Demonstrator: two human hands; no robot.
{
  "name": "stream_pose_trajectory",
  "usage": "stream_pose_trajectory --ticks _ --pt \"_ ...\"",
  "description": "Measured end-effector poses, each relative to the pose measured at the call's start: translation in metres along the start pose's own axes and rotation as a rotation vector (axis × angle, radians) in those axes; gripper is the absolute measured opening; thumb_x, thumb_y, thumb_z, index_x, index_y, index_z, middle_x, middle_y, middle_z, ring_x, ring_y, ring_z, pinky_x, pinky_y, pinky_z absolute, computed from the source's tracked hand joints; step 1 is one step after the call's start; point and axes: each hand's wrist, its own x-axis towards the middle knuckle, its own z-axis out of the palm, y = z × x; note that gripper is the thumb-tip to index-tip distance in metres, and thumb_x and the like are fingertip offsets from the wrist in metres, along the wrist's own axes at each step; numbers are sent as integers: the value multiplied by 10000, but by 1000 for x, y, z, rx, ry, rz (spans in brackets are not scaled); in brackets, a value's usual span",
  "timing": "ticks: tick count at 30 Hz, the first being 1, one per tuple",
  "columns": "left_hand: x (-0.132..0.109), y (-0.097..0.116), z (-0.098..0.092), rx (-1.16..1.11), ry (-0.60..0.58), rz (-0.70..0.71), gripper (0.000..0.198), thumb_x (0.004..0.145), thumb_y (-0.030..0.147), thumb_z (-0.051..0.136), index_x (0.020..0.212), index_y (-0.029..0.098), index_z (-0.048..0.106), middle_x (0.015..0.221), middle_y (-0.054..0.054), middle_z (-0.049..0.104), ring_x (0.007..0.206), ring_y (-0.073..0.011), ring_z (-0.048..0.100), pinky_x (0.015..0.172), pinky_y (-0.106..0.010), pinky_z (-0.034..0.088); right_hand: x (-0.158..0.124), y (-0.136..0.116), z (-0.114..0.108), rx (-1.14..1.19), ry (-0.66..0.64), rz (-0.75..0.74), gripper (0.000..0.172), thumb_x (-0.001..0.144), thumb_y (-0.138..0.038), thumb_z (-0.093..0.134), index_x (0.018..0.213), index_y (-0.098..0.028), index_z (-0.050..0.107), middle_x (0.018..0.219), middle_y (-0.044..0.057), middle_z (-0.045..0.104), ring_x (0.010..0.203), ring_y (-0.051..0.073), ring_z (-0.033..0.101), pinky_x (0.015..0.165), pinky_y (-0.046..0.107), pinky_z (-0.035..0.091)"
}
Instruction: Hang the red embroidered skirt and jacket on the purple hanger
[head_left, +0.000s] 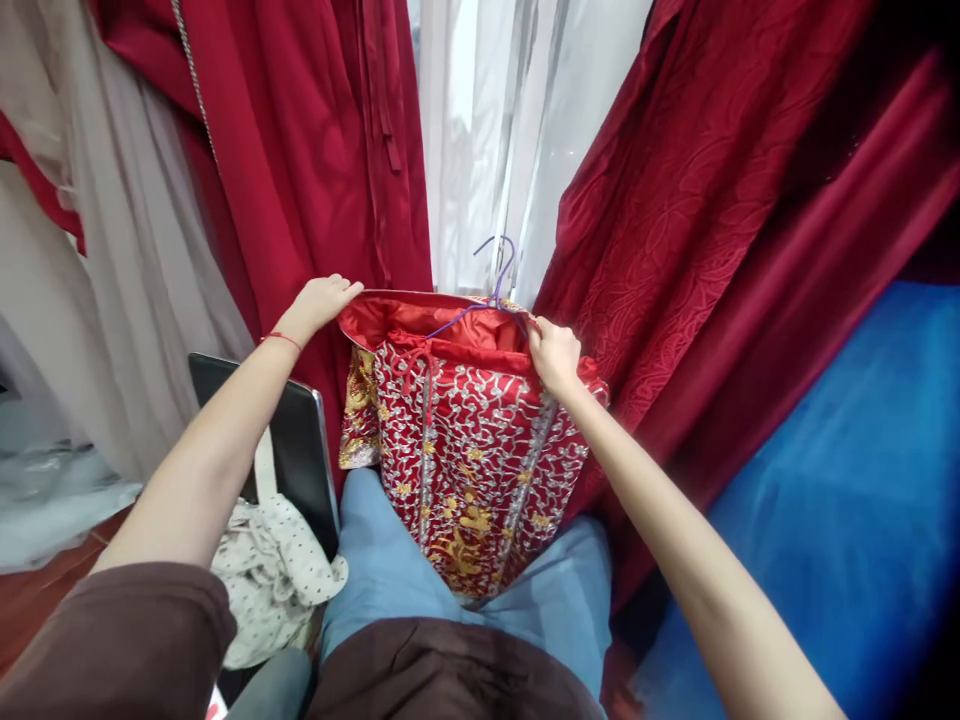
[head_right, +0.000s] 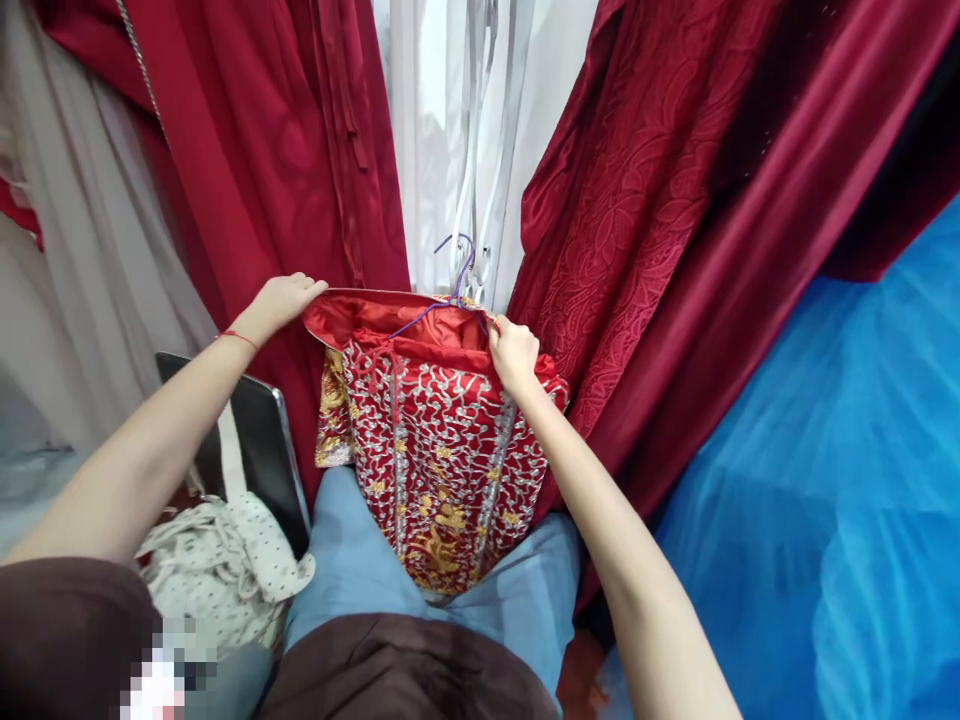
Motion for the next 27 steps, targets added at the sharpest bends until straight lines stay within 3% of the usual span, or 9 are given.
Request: stream_pose_trajectory --ticks 4,6,8,10,12,18,20,23,27 --pt "-9 16 -11 4 -178 68 454 975 525 479 1208 145 564 989 -157 691 964 -276 678 802 -318 473 -1 -3 6 56 11 86 498 1046 -444 295 1168 -213 719 1018 148 726 851 244 639 718 296 366" --pt "-15 33 -7 24 -300 135 438 920 507 597 1155 138 603 1008 -172 701 1003 -293 680 815 -314 473 -2 -3 6 57 2 95 500 1044 -445 297 1157 -207 722 1021 153 727 857 246 641 724 299 370" --pt "-17 43 0 45 -378 75 279 921 377 621 1061 138 650 1028 -185 706 1020 -299 673 801 -323 474 -3 -3 4 45 -15 66 468 1038 -426 327 1134 -204 727 1016 150 731 858 243 642 719 296 370" --pt "-12 43 3 51 -334 -64 160 937 236 552 994 146 671 1050 -185 703 1046 -303 648 774 -340 471 -4 -3 2 31 -26 31 439 1033 -406 348 1116 -203 729 1006 144 735 850 236 643 706 290 368" --pt "-1 34 -1 46 -182 -157 216 953 159 454 969 161 669 1069 -168 690 1080 -301 602 756 -357 462 -4 -1 0 24 -30 10 431 1032 -399 351 1103 -204 729 989 137 738 835 229 644 695 284 365" --pt "9 7 -21 -8 237 -308 323 1019 255 333 1086 193 642 1209 -113 596 1139 -280 476 892 -433 428 -4 6 5 54 -10 44 466 1035 -405 318 1108 -203 731 980 129 739 821 226 641 696 281 373" --pt "-2 11 -16 -88 236 -389 325 1013 281 363 1175 193 631 1217 -104 617 1119 -269 506 891 -410 434 -5 5 7 79 -2 63 498 1034 -435 304 1104 -202 738 982 137 738 829 238 644 709 291 386" --pt "-23 21 -3 -175 45 -367 303 979 318 458 1162 188 661 1127 -94 692 1031 -256 594 839 -359 450 -5 2 6 100 -26 61 510 1031 -453 305 1112 -207 744 1002 145 736 879 255 654 742 305 416" --pt "-28 30 -1 -229 -47 -342 310 960 326 456 1156 198 659 1144 -120 709 1057 -278 641 824 -342 453 10 6 -9 31 -194 96 511 1021 -486 345 1190 -188 724 1086 175 722 974 273 667 785 332 455"
